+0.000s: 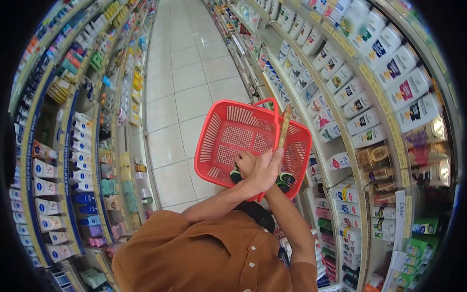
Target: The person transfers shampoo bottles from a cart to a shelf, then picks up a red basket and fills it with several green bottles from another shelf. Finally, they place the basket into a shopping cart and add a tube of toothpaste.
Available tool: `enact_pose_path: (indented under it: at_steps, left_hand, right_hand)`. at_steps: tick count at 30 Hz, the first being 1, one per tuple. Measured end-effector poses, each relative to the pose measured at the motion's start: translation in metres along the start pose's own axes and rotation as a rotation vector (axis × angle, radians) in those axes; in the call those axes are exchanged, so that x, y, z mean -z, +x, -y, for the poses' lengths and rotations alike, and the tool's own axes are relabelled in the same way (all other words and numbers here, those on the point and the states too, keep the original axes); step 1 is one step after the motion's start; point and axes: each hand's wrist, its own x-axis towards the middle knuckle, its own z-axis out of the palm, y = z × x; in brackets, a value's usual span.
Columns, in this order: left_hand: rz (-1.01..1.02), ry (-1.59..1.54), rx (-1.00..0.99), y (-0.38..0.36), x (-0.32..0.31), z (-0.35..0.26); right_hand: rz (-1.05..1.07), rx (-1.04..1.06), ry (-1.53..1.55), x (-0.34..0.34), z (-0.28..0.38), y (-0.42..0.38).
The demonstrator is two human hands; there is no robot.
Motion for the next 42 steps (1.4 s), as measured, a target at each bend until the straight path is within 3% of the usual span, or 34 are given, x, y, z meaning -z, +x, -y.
enact_pose_path:
  at_steps: [2,6,9,20,31,37,42]
  left_hand:
    - [0.058,-0.09,0.103,0.005,0.007,0.002]
    - [0.066,-0.088,0.047,0.017,0.012,0.008]
    - [0.11,-0.128,0.058,0.025,0.02,-0.007]
    - [0.165,-0.168,0.085,0.058,0.04,-0.009]
    - [0.272,-0.057,0.094,0.069,0.039,-0.001]
    - [0.264,0.158,0.024,0.074,0.032,0.011]
    - [0.365,0.071,0.086,0.077,0.022,0.013]
  right_hand:
    - [-0.002,-0.017,0.012,0.004,0.004,0.007]
    - [0.0,-0.12,0.031,0.017,0.013,0.014]
    - [-0.051,-0.065,0.038,0.018,0.011,0.022]
    - [-0.067,-0.166,0.24,0.031,0.012,0.047]
    - [-0.106,-0.296,0.076,0.007,0.003,0.041]
    - [-0.194,-0.365,0.119,-0.002,-0.006,0.03]
    - [-0.271,-0.422,0.282,-0.008,-0.021,0.021]
